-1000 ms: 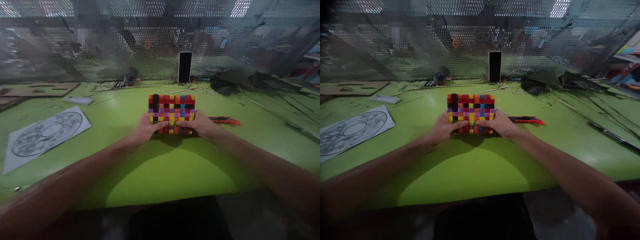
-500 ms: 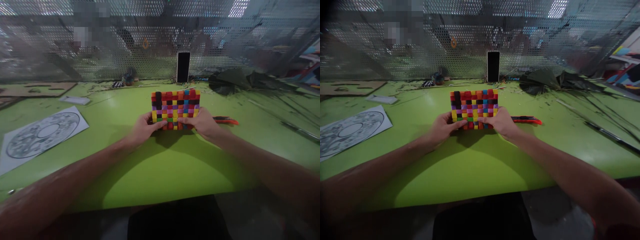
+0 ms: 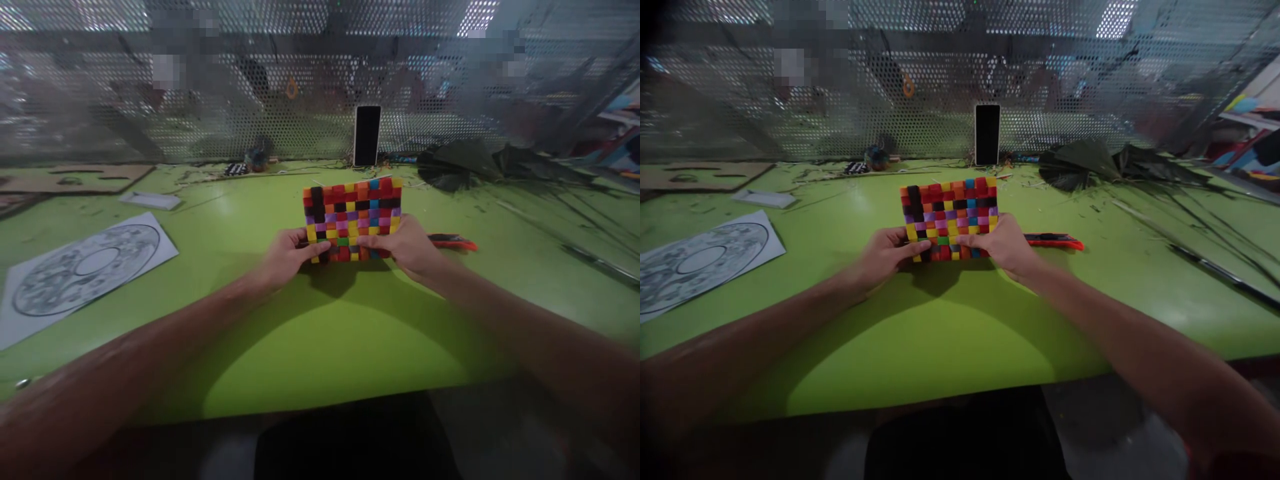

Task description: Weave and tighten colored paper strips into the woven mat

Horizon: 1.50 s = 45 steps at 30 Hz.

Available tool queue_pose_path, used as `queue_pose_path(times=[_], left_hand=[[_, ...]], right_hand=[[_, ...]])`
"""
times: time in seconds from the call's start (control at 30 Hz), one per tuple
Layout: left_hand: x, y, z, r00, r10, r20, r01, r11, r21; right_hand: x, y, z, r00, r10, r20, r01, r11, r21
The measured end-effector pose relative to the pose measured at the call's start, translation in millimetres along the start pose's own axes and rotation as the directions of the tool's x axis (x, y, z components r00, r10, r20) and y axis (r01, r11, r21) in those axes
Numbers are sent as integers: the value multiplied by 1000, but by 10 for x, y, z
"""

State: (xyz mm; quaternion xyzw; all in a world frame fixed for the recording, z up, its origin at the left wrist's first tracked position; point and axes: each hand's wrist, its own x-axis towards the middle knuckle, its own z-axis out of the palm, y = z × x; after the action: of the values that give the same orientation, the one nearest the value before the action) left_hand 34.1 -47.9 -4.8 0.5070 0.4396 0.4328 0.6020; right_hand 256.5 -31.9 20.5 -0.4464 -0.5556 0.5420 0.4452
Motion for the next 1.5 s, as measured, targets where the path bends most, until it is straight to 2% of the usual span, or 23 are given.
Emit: queue_pose_path(times=[0.23, 0.43, 0.63, 0.8, 0.97, 1.2, 1.5], left_hand=[[9, 104, 15, 995, -95, 19, 94, 995, 30], [42, 70, -12, 999, -9, 38, 10, 999, -33], [48, 7, -92, 998, -22, 65, 19, 999, 50], [43, 10, -78, 999, -37, 14, 36, 995, 96], [21, 48, -45, 997, -75, 24, 73, 995, 73], [84, -41, -103, 995, -29, 98, 25, 999, 40], [84, -47, -118, 996, -32, 80, 24, 995, 98]], right_hand=[[27, -11, -19, 997, 74, 26, -76, 994, 84], [19, -67, -29, 999, 48, 21, -49, 996, 80], [15, -105, -48, 997, 77, 17, -78, 994, 80], [13, -60, -36, 997, 54, 48, -58, 994, 88], [26, 4, -44, 997, 38, 65, -44, 996, 82], [28, -2, -65, 997, 41, 66, -46, 996, 81], [8, -9, -59, 996, 34, 87, -42, 995, 92]])
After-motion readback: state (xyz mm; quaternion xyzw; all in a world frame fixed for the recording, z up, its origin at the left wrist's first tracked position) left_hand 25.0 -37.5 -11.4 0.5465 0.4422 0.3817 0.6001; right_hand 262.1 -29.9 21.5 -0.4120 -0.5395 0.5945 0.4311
